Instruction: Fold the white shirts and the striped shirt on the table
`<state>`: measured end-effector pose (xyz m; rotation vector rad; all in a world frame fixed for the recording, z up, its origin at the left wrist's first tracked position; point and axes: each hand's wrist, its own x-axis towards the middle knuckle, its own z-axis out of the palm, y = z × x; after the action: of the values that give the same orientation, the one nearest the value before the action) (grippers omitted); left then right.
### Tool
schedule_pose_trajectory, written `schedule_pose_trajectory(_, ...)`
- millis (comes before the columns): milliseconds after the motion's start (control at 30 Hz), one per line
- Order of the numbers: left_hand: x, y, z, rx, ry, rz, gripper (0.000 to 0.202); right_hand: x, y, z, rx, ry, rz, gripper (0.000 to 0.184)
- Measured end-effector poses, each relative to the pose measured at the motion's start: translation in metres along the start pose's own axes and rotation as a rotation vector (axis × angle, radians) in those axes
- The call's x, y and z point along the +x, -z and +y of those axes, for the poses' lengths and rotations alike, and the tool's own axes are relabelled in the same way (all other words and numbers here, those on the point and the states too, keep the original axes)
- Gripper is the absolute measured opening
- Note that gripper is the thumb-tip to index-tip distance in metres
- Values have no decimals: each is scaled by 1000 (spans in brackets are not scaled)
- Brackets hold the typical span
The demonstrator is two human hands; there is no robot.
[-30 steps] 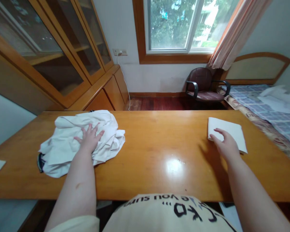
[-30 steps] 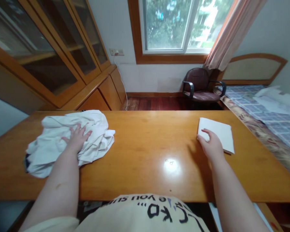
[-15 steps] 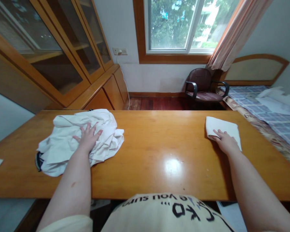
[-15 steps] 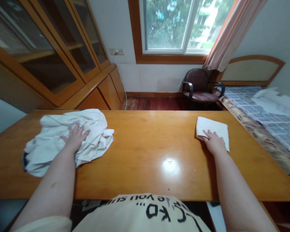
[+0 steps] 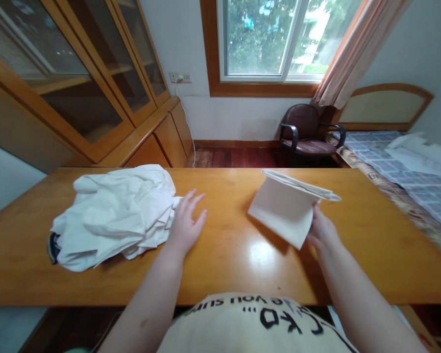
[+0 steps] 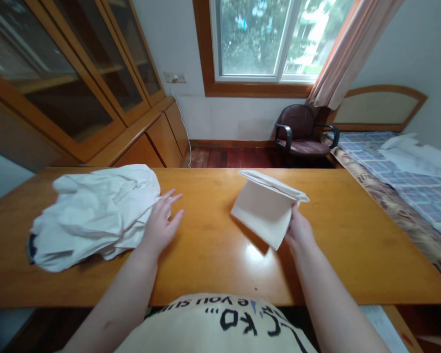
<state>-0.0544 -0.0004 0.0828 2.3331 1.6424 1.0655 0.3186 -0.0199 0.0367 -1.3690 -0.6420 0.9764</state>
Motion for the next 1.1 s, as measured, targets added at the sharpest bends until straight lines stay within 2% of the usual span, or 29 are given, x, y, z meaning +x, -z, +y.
schedule_pose_trajectory(67, -10, -25, 20, -28, 11, -227, 46, -9, -5, 21, -142, -54, -20, 56)
schedule_pose_trajectory(100, -15, -36, 29, -16, 23, -351, 50, -14, -5, 28, -250, -14, 39, 63)
schedule_pose_trajectory(167, -27, -54, 45, 9, 20, -576, 62, -22, -3, 36, -516, 175, 126, 74)
schedule_pose_trajectory(200, -33, -61, 52, 22, 1, -667, 70, -25, -2, 36, -644, 287, 120, 73)
schedule_pose_trajectory(233, -37, -67, 58, 37, -27, -734, 78, -27, -3, 35, -751, 389, 57, 67)
schedule_pose_trajectory(300, -44, -76, 66, 72, -77, -789, 89, -28, -7, 31, -888, 529, -136, 51)
schedule_pose_trajectory(367, -45, -80, 69, 86, -120, -794, 88, -27, -16, 26, -976, 587, -314, 47)
schedule_pose_trajectory(500, -34, -73, 58, 5, -216, -882, 60, -23, -34, 17, -1199, 565, -537, 52)
schedule_pose_trajectory(567, -26, -64, 49, 19, -186, -845, 47, -25, -40, 9, -1312, 495, -588, 43)
schedule_pose_trajectory(667, -21, -54, 39, 88, -42, -689, 42, -33, -44, -3, -1375, 375, -629, 35)
schedule_pose_trajectory(733, -22, -53, 35, 52, 15, -705, 54, -40, -45, -5, -1281, 349, -706, 37)
schedule_pose_trajectory(800, -25, -58, 34, -4, 41, -726, 68, -46, -43, 2, -1150, 372, -727, 39)
schedule_pose_trajectory(833, -26, -61, 33, -29, 51, -703, 66, -49, -42, 8, -1106, 389, -710, 47)
schedule_pose_trajectory(933, -26, -74, 25, -140, 140, -524, 43, -56, -37, 29, -1112, 435, -666, 95)
schedule_pose_trajectory(1000, -23, -81, 14, -299, 292, -387, 32, -59, -34, 38, -1172, 462, -696, 108)
schedule_pose_trajectory(1033, -21, -84, 7, -394, 412, -299, 31, -60, -33, 39, -1202, 473, -703, 107)
schedule_pose_trajectory(1100, -16, -87, -7, -616, 694, -104, 36, -61, -33, 38, -1249, 485, -697, 93)
